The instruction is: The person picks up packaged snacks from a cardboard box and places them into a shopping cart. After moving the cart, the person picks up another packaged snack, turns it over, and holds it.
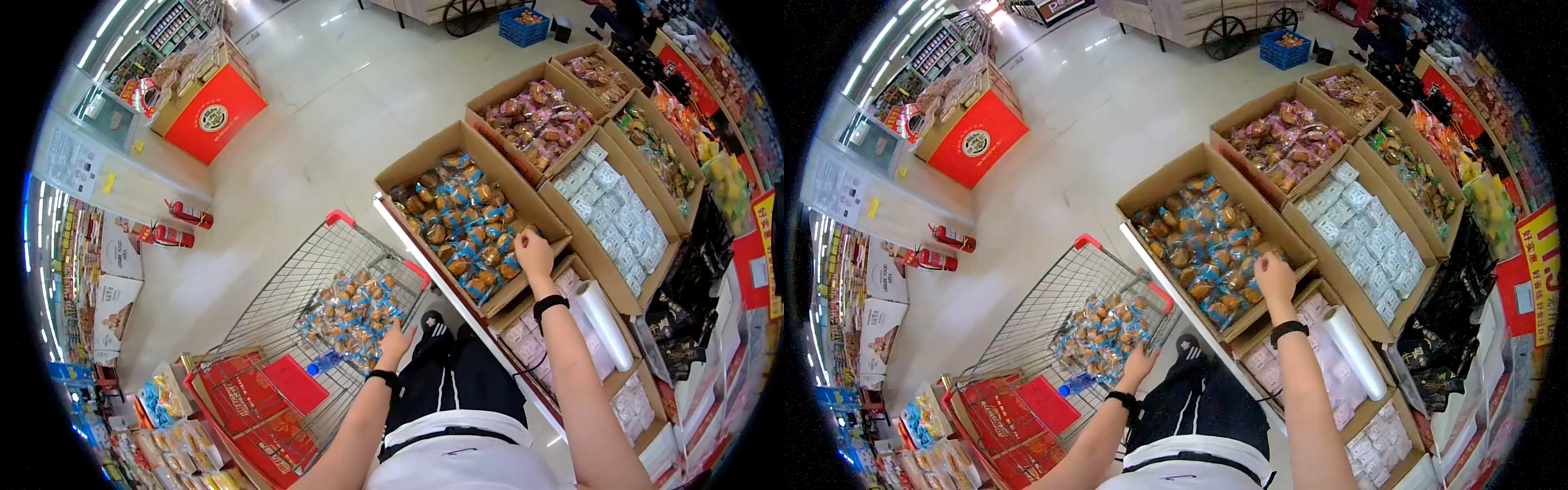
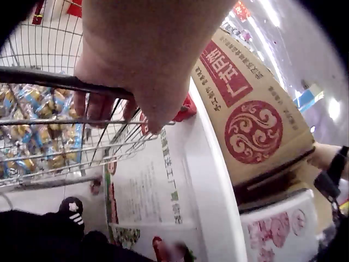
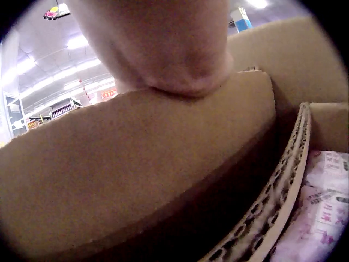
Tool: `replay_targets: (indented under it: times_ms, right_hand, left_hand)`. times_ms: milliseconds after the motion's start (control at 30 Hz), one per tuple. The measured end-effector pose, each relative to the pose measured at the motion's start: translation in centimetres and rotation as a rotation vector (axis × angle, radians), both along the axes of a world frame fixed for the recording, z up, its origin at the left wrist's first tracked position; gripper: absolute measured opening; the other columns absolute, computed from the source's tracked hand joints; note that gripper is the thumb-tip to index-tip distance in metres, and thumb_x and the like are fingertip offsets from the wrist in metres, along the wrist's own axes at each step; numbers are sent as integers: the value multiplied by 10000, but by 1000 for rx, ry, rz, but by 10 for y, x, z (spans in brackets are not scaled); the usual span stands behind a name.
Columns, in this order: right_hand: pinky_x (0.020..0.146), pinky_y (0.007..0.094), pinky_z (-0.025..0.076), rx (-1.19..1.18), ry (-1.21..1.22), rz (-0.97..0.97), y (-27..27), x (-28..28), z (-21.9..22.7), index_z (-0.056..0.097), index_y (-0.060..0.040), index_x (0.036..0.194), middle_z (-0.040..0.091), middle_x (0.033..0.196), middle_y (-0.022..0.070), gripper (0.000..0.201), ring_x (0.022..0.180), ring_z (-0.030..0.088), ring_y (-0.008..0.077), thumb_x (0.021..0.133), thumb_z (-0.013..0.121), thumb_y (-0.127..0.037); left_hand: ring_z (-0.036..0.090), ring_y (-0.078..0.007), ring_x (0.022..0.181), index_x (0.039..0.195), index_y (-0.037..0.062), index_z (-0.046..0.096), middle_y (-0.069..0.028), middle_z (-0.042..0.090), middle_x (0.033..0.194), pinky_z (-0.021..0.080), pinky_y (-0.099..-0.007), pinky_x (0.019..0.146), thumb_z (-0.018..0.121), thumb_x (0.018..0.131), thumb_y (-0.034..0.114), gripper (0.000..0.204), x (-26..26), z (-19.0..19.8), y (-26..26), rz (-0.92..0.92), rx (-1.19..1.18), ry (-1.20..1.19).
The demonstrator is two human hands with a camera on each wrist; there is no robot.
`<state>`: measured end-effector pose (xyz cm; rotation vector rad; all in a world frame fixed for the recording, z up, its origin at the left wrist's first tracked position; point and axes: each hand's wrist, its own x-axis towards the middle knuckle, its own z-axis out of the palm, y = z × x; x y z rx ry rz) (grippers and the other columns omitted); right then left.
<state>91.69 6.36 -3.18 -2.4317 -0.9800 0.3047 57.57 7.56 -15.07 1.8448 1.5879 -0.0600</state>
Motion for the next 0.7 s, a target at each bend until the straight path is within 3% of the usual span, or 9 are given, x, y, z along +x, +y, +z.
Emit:
replay_targets:
  times_ms: [167, 267, 467, 533, 700]
  right_hand:
    - [559, 387, 431, 28, -8, 3, -2, -2, -5, 549, -75, 693, 578, 653, 111, 204, 619, 547, 304, 736, 484, -264]
    - [560, 392, 431, 17, -17, 10, 0, 2, -11, 553, -83, 690, 575, 648, 114, 203, 628, 546, 306, 735, 484, -268]
    - [551, 393, 431, -22, -68, 69, 0, 2, -12, 551, -80, 688, 572, 644, 122, 208, 625, 547, 304, 737, 482, -270]
    - [544, 392, 431, 0, -44, 59, -1, 1, -11, 549, -79, 689, 571, 638, 119, 215, 614, 546, 303, 742, 477, -274]
    - [549, 389, 436, -56, -34, 71, 0, 0, -9, 560, -90, 700, 575, 652, 116, 217, 625, 550, 302, 744, 468, -282]
  left_hand:
    - [508, -365, 892, 1032, -35, 454, -254, 524, 945, 401, -389, 762, 488, 706, 489, 619, 15, -2, 19, 50, -178, 84]
    - [511, -356, 891, 1024, -1, 471, -219, 540, 945, 409, -402, 755, 521, 681, 482, 594, 9, -9, 11, 44, -76, 78]
    - [494, -343, 938, 1027, 4, 473, -209, 522, 999, 395, -383, 788, 547, 640, 498, 632, 6, -3, -21, -80, -206, 81]
    - [519, -329, 896, 970, 31, 522, -188, 548, 955, 416, -384, 756, 523, 681, 454, 512, 10, 12, -34, -140, -274, 196]
    - [554, -304, 810, 881, 75, 575, -143, 584, 856, 449, -390, 685, 474, 739, 372, 344, 17, 17, -61, -63, -195, 257]
